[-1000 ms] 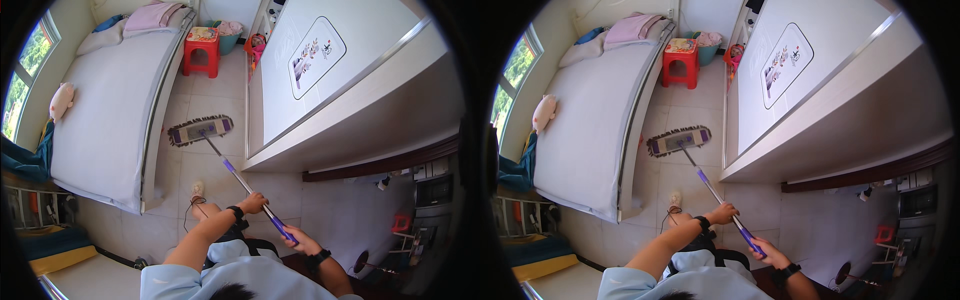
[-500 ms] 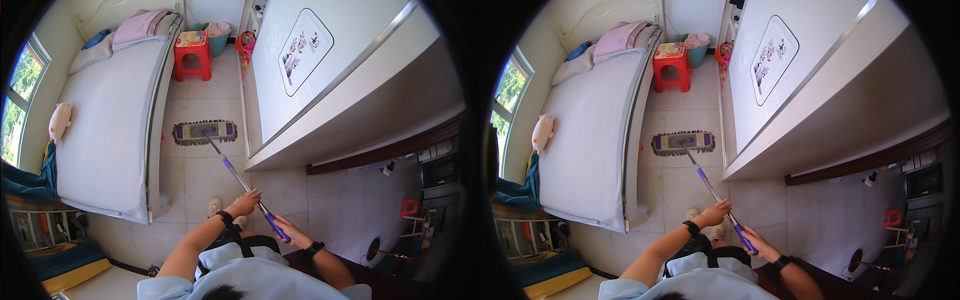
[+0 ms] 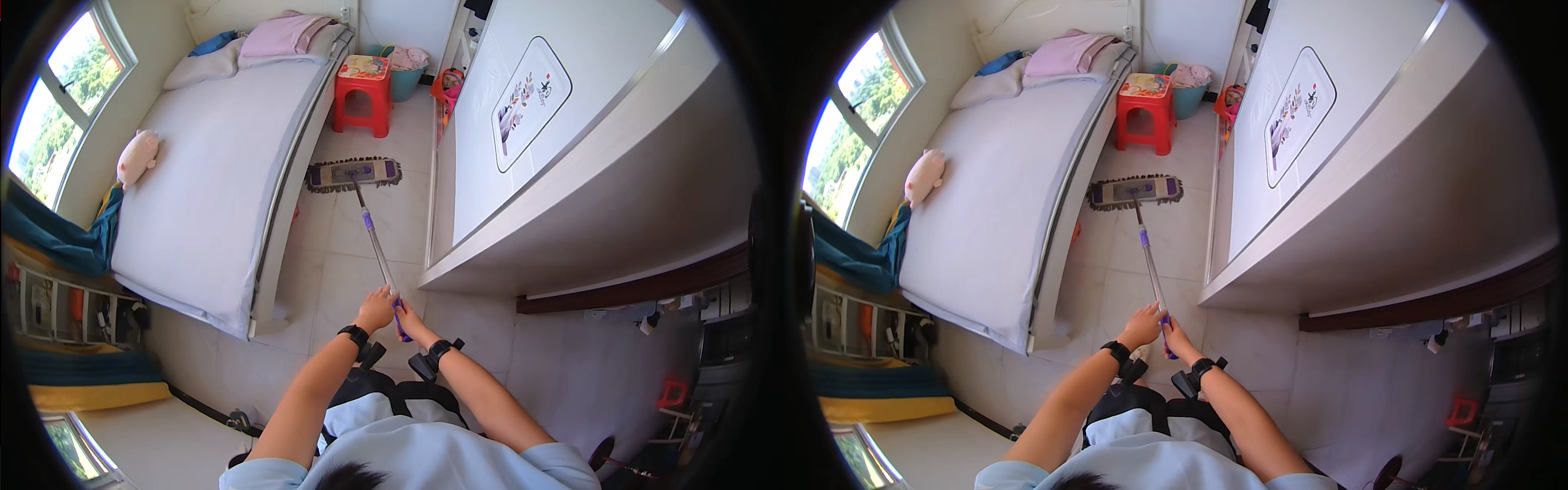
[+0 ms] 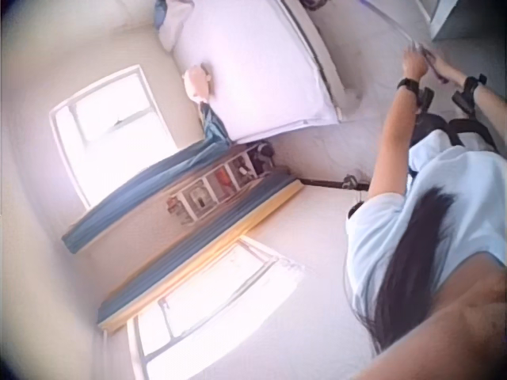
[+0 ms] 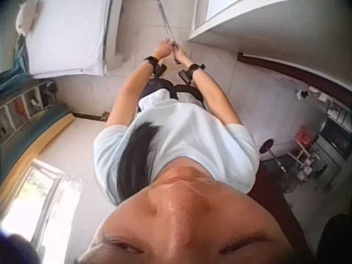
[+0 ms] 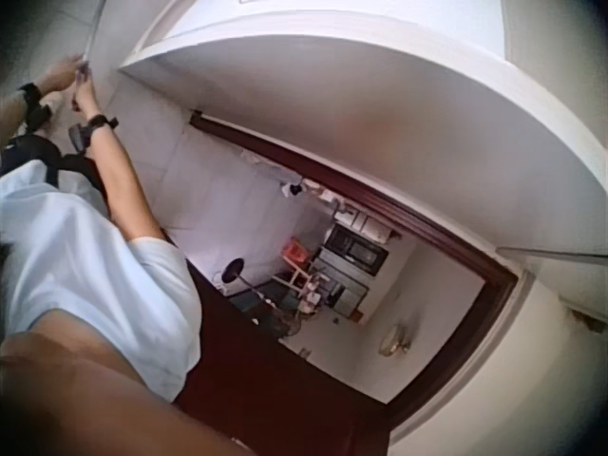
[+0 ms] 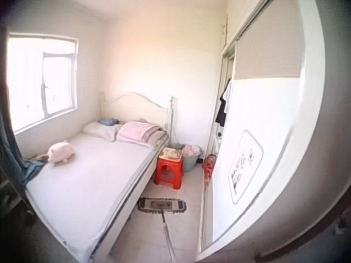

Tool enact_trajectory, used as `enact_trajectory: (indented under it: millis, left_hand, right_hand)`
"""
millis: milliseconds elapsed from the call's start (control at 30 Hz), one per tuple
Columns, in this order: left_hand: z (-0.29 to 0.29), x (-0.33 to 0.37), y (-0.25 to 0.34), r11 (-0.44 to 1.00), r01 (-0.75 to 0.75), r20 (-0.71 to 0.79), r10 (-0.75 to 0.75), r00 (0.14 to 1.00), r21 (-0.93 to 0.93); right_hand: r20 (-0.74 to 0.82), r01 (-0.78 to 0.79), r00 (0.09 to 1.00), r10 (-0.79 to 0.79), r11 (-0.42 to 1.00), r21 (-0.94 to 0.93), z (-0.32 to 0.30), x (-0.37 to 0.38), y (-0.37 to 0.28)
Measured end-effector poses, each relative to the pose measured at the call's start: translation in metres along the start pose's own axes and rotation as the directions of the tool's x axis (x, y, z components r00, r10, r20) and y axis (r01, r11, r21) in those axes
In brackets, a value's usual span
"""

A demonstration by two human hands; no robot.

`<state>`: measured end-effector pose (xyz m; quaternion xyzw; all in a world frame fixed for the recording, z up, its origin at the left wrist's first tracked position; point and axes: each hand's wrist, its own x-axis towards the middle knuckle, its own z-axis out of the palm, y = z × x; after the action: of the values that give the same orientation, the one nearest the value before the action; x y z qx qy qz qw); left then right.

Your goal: The person wets a mop under a showerhead, mops the bathroom floor, and then mops the living room, bedroom, and balcony floors, moving a stool and a box to reach the surface.

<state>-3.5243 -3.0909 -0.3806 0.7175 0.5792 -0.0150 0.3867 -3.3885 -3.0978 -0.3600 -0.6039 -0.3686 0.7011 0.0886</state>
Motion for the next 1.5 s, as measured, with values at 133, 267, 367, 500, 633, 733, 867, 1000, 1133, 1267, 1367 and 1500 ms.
enact_trajectory:
  millis: [133,267,367,500,633,733,867,1000,1133,1267,1367,1500]
  left_hand:
    - [0.068,0.001,0.033,0.741,0.274,0.135,-0.244,0.960,-0.613]
    - [0.130,0.009,0.107,0.812,0.114,-0.236,-0.296,0.925,-0.572]
    - [0.130,-0.004,0.158,0.980,0.103,-0.372,-0.161,0.914,-0.171]
    - [0.147,-0.004,0.203,0.855,-0.266,0.213,0.390,0.896,-0.446]
    - [0.167,-0.018,0.221,0.778,-0.616,-0.238,0.579,0.780,-0.124]
    - [0.151,-0.014,0.208,0.896,-0.388,-0.211,0.346,0.914,-0.215]
    - [0.129,-0.016,0.158,0.913,-0.358,-0.353,0.275,0.894,-0.196]
    - [0.102,-0.016,0.106,0.968,-0.175,-0.264,0.123,0.957,-0.182]
    - [0.134,-0.035,0.044,0.984,-0.023,-0.326,-0.036,0.945,-0.175]
    - [0.151,-0.035,0.071,0.958,0.199,-0.284,-0.253,0.925,-0.204]
    - [0.175,-0.029,0.103,0.903,0.330,-0.295,-0.406,0.865,-0.275]
    - [0.216,-0.014,0.169,0.899,0.394,-0.423,-0.437,0.793,-0.191]
  right_hand:
    - [0.091,0.014,0.996,-0.012,1.000,-0.017,-0.035,-0.058,0.031]
    - [0.187,-0.096,0.973,0.139,0.970,-0.222,-0.109,-0.150,0.057]
    - [0.205,-0.180,0.944,0.259,0.925,-0.335,-0.169,-0.227,0.074]
    - [0.207,-0.310,0.878,0.431,0.843,-0.439,-0.210,-0.317,0.064]
    - [0.114,-0.431,0.806,0.580,0.708,-0.559,-0.224,-0.329,0.022]
    - [0.094,-0.382,0.820,0.564,0.663,-0.644,-0.206,-0.303,0.000]
    - [0.104,-0.347,0.828,0.551,0.650,-0.676,-0.162,-0.263,-0.031]
    - [0.192,-0.222,0.849,0.492,0.661,-0.717,-0.131,-0.217,-0.036]
    - [0.281,-0.123,0.861,0.423,0.710,-0.693,-0.097,-0.179,-0.015]
    - [0.374,-0.052,0.866,0.332,0.803,-0.594,-0.119,-0.160,0.043]
    - [0.383,-0.007,0.879,0.284,0.810,-0.586,-0.144,-0.170,0.064]
    - [0.297,0.001,0.911,0.285,0.720,-0.694,-0.208,-0.188,0.091]
